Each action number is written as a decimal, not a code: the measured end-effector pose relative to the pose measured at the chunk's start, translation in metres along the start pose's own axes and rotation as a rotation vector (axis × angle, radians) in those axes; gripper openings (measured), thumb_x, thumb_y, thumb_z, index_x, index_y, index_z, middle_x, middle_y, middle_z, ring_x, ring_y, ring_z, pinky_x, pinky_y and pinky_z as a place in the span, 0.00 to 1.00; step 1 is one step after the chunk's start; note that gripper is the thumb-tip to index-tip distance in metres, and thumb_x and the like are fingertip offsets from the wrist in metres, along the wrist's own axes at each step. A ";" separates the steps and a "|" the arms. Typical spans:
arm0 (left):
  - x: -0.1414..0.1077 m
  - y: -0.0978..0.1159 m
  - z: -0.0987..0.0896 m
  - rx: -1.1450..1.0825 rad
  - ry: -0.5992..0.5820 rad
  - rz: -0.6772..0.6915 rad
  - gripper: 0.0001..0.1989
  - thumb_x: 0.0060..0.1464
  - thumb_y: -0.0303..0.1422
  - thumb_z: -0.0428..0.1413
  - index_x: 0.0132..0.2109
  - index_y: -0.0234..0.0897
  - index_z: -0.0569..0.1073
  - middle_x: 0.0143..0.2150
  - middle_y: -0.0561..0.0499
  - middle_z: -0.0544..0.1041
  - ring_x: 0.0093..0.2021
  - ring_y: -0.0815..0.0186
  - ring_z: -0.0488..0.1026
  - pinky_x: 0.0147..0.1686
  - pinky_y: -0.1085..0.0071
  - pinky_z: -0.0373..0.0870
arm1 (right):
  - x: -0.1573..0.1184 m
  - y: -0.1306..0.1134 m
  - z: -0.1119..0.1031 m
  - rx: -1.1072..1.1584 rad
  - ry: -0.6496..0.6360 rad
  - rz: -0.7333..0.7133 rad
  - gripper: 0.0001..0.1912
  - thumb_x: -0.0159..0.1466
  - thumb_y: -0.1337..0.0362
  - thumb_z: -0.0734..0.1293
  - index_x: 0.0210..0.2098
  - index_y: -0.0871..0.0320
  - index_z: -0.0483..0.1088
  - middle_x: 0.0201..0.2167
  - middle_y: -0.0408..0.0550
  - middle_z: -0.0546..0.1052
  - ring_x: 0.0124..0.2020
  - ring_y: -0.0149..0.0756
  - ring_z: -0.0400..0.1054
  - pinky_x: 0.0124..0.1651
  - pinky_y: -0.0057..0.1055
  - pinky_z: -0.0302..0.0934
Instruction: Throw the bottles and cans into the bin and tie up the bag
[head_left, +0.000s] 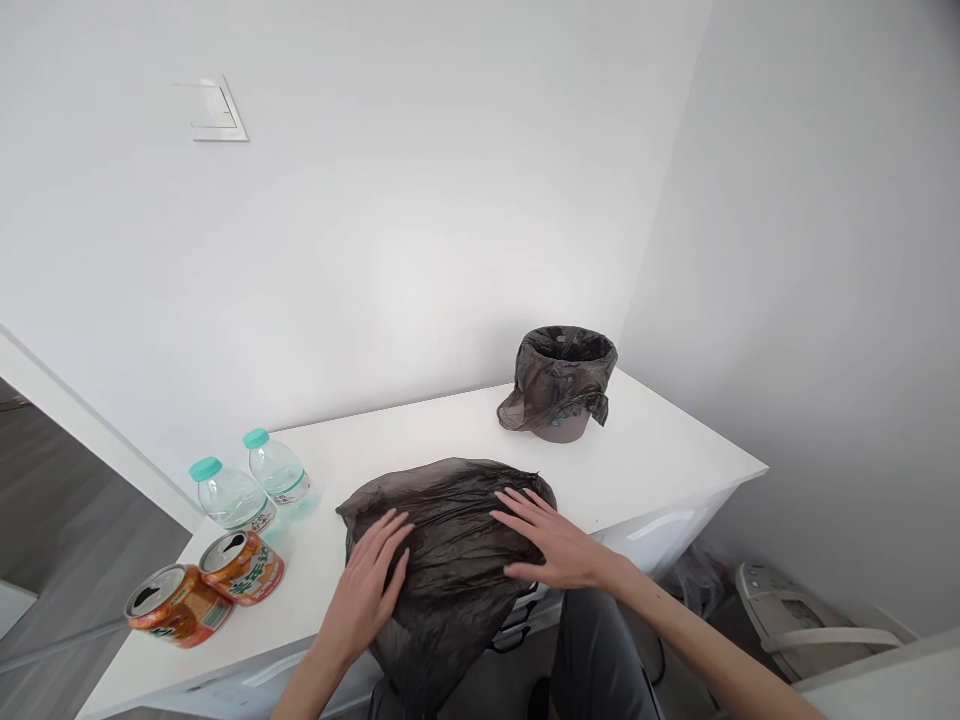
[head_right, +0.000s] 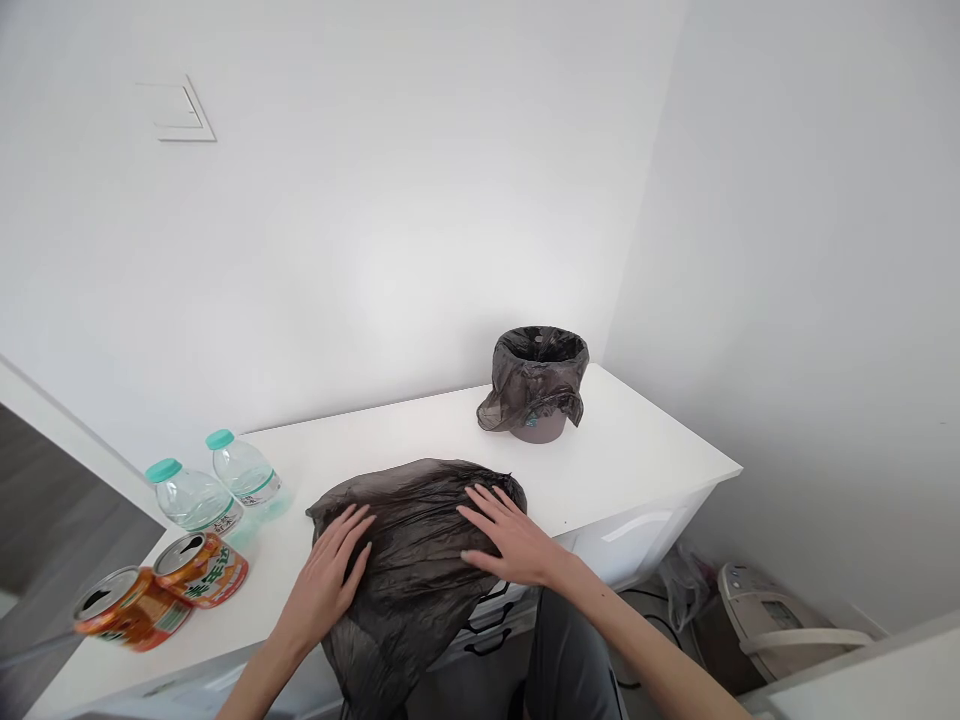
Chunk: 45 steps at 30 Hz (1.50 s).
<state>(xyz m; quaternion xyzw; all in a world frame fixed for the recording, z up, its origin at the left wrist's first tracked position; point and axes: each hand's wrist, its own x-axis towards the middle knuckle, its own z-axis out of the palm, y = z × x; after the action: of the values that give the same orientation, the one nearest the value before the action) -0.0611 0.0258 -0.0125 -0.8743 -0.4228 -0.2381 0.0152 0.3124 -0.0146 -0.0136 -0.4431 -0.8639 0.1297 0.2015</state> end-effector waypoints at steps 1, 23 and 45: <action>-0.005 0.009 -0.008 -0.023 -0.029 0.065 0.24 0.69 0.38 0.49 0.70 0.48 0.65 0.72 0.48 0.67 0.74 0.53 0.60 0.70 0.51 0.62 | -0.008 0.001 -0.004 0.009 -0.023 -0.034 0.48 0.66 0.43 0.69 0.77 0.44 0.44 0.78 0.48 0.47 0.78 0.52 0.40 0.77 0.55 0.39; -0.056 0.036 0.017 0.180 0.039 0.043 0.49 0.42 0.15 0.49 0.72 0.48 0.63 0.73 0.49 0.64 0.73 0.51 0.62 0.69 0.50 0.58 | -0.042 0.026 0.031 -0.155 0.093 0.064 0.55 0.50 0.77 0.62 0.76 0.47 0.49 0.77 0.45 0.48 0.77 0.45 0.45 0.76 0.54 0.44; 0.027 0.041 -0.050 0.113 0.257 -0.350 0.32 0.64 0.31 0.49 0.72 0.31 0.54 0.59 0.32 0.73 0.61 0.43 0.72 0.56 0.47 0.70 | 0.023 0.032 0.020 -0.218 0.261 0.560 0.15 0.74 0.53 0.58 0.44 0.52 0.73 0.29 0.50 0.79 0.35 0.46 0.75 0.37 0.34 0.61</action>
<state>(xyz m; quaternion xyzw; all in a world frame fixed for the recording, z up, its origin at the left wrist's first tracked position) -0.0364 0.0079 0.0500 -0.7478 -0.5752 -0.3226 0.0764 0.3136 0.0220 -0.0386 -0.6954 -0.6841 0.0288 0.2181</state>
